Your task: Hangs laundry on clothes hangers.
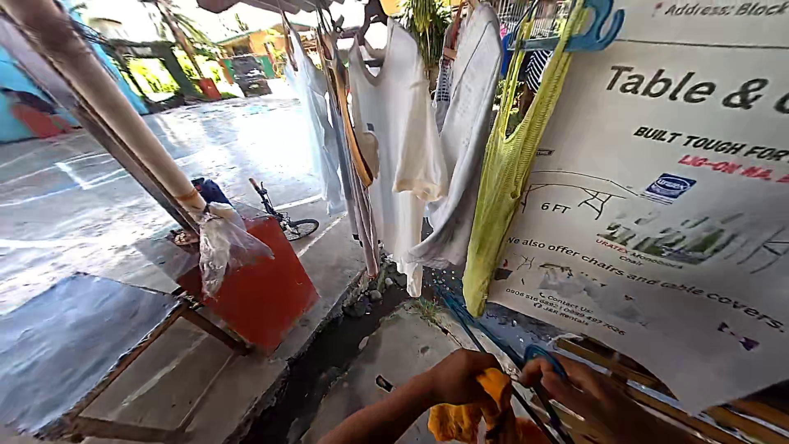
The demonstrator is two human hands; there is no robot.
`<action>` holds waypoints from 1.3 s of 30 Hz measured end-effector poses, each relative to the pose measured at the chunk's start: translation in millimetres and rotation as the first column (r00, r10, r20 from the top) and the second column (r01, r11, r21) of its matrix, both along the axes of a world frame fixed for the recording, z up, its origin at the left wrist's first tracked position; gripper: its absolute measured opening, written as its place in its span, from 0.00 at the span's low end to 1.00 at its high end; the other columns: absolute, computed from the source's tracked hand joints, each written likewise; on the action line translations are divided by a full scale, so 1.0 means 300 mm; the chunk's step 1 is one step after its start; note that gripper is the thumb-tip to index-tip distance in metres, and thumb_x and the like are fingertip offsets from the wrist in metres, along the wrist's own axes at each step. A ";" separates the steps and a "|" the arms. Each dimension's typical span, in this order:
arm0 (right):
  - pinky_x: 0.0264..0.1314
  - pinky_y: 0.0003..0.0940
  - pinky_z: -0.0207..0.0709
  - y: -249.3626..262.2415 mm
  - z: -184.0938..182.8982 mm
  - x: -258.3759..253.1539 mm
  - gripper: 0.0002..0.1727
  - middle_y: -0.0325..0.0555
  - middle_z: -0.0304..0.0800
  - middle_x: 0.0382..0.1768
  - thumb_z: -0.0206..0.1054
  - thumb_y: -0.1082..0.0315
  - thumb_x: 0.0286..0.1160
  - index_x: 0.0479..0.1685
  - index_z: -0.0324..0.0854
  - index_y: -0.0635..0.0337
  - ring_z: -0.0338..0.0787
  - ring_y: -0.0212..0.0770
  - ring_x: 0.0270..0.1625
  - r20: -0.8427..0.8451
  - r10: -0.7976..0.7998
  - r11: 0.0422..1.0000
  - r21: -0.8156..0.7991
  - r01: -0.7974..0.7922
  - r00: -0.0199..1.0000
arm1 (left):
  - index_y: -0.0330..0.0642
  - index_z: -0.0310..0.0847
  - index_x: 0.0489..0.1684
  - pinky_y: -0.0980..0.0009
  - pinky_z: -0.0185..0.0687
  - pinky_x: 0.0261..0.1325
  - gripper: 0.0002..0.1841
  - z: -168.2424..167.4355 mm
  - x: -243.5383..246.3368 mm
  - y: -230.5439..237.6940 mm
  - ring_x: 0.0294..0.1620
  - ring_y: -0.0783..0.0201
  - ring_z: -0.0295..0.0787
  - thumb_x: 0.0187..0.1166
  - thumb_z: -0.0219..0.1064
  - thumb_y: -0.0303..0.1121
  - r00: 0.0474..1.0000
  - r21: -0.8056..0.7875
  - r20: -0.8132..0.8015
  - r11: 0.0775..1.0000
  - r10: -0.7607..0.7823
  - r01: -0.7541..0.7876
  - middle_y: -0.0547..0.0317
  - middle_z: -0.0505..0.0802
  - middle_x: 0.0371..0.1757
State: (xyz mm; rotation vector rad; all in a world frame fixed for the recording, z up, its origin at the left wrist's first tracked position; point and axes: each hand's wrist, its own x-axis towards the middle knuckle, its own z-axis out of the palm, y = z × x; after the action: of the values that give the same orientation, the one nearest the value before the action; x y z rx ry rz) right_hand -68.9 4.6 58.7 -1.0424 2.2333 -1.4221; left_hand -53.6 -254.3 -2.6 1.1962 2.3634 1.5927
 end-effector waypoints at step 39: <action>0.27 0.17 0.69 -0.057 0.019 -0.075 0.30 0.23 0.63 0.05 0.40 0.62 0.93 0.09 0.66 0.42 0.69 0.22 0.12 0.646 -0.359 -0.153 -0.753 0.640 0.673 | 0.32 0.90 0.44 0.71 0.84 0.48 0.10 0.319 -0.239 -0.189 0.36 0.75 0.88 0.80 0.70 0.32 0.768 -0.135 -0.044 0.758 0.639 -0.638 0.53 0.94 0.37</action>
State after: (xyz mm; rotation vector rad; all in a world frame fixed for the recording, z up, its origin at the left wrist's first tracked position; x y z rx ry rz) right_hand -91.3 -12.5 64.5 0.1020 1.1344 -3.4654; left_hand -125.5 -310.9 93.1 0.3388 3.0202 1.4952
